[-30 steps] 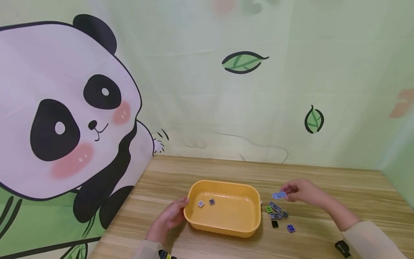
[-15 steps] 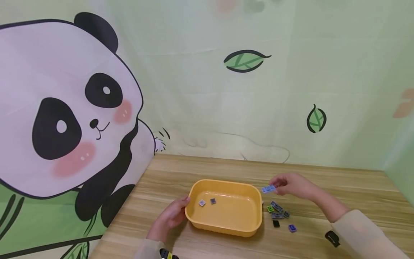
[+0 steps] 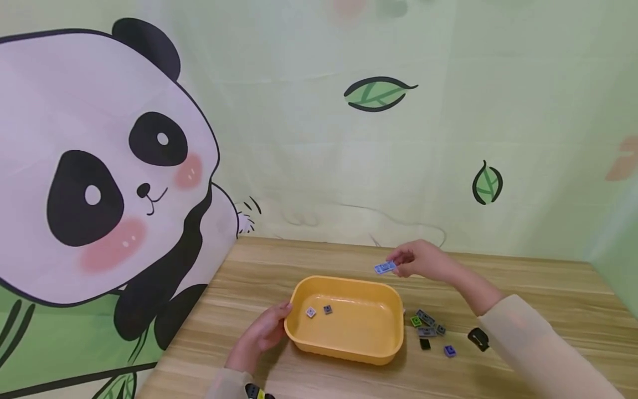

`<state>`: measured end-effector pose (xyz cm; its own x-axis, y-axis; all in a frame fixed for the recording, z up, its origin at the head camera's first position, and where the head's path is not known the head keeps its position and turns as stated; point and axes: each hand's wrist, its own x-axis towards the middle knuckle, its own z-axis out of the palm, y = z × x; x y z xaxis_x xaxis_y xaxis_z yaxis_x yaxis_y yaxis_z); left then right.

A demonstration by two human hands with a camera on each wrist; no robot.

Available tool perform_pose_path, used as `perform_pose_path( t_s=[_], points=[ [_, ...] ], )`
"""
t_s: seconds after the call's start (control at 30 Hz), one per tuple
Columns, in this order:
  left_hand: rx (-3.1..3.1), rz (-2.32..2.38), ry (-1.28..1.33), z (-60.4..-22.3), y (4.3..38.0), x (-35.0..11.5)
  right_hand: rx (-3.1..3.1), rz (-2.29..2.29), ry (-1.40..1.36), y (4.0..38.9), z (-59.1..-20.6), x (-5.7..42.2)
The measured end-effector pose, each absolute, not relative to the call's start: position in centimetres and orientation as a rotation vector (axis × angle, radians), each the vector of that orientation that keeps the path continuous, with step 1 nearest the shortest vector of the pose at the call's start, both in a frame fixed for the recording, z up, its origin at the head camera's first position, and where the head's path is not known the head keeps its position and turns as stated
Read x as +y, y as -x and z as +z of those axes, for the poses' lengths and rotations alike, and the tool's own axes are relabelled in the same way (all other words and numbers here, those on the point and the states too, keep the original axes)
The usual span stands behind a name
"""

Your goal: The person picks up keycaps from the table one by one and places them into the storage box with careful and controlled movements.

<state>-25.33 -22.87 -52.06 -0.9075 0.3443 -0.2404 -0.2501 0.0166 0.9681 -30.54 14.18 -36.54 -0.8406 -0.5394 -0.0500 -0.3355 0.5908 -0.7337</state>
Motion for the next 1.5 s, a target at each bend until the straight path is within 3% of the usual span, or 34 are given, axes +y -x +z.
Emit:
perform_pose_path(
  t_s=[1.1, 1.5],
  points=[
    [1.892, 1.934, -0.074, -52.0, 25.4, -22.8, 2.457, -1.111, 0.755, 32.8, -35.4, 8.7],
    [1.896, 1.928, -0.079, -51.7, 25.3, -22.8, 2.415, -1.074, 0.782, 33.5, -37.1, 5.6]
  ],
)
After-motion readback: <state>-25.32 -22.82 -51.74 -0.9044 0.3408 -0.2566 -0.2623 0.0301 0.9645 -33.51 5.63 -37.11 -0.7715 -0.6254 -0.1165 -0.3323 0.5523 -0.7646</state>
